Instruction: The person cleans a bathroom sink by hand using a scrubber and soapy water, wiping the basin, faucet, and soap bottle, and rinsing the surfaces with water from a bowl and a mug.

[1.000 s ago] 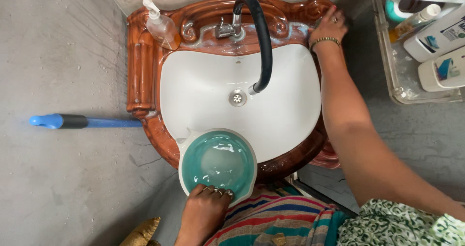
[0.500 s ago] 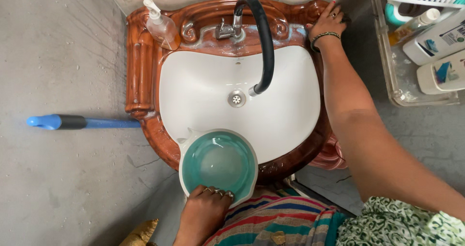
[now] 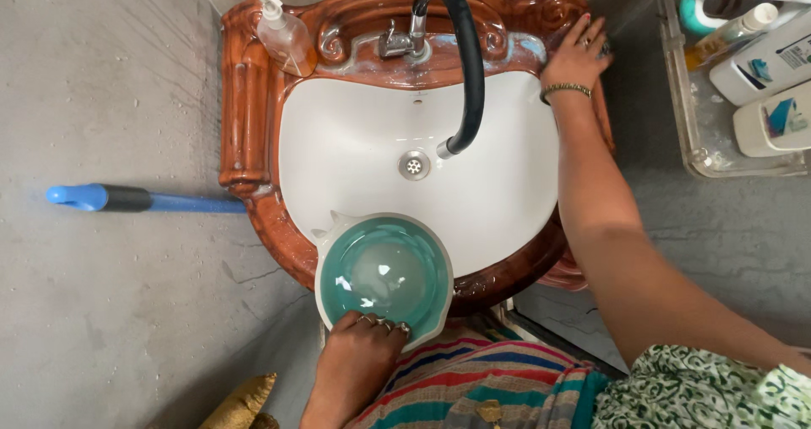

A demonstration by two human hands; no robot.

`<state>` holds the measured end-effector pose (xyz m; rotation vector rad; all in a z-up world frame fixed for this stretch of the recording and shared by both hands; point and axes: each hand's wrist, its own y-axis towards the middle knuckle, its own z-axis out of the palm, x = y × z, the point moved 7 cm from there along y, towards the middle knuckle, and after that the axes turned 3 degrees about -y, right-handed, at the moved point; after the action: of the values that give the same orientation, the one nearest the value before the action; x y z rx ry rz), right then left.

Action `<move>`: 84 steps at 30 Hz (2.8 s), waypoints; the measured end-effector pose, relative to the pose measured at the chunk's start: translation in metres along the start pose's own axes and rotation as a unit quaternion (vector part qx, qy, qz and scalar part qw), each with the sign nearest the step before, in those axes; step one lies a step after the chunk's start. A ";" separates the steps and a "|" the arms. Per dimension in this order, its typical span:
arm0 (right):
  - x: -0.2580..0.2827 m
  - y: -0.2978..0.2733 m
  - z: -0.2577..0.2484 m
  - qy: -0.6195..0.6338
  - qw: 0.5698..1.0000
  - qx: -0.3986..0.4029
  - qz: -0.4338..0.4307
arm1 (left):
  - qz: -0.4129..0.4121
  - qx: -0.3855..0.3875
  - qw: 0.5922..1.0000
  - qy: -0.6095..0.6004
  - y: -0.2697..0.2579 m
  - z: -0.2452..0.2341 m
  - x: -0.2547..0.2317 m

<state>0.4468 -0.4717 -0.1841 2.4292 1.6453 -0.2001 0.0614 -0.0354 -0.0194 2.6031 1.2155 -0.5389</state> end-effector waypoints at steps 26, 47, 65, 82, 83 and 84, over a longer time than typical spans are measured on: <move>0.058 -0.017 -0.020 0.161 0.961 0.034 -0.224 | 0.005 -0.004 1.000 -0.008 0.001 -0.008 -0.005; -0.010 0.040 0.012 0.039 0.997 0.034 -0.062 | 0.012 -0.001 1.000 -0.001 0.005 -0.006 0.000; -0.036 -0.035 0.023 0.079 0.992 0.026 -0.095 | 0.010 -0.007 1.000 -0.004 0.002 -0.013 -0.004; -0.075 -0.295 -0.038 0.465 0.838 -0.098 -0.267 | -0.104 -0.184 0.975 0.068 -0.022 -0.017 -0.020; -0.074 -0.303 -0.033 0.499 0.827 -0.057 -0.254 | -0.105 -0.187 0.974 0.072 -0.023 -0.016 -0.024; -0.071 -0.309 -0.029 0.532 0.812 -0.020 -0.240 | -0.102 -0.192 0.973 0.078 -0.023 -0.017 -0.025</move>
<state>0.1339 -0.4178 -0.1681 2.0776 2.5753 1.3506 0.0324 -0.0324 0.0058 2.2413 1.4777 -0.1144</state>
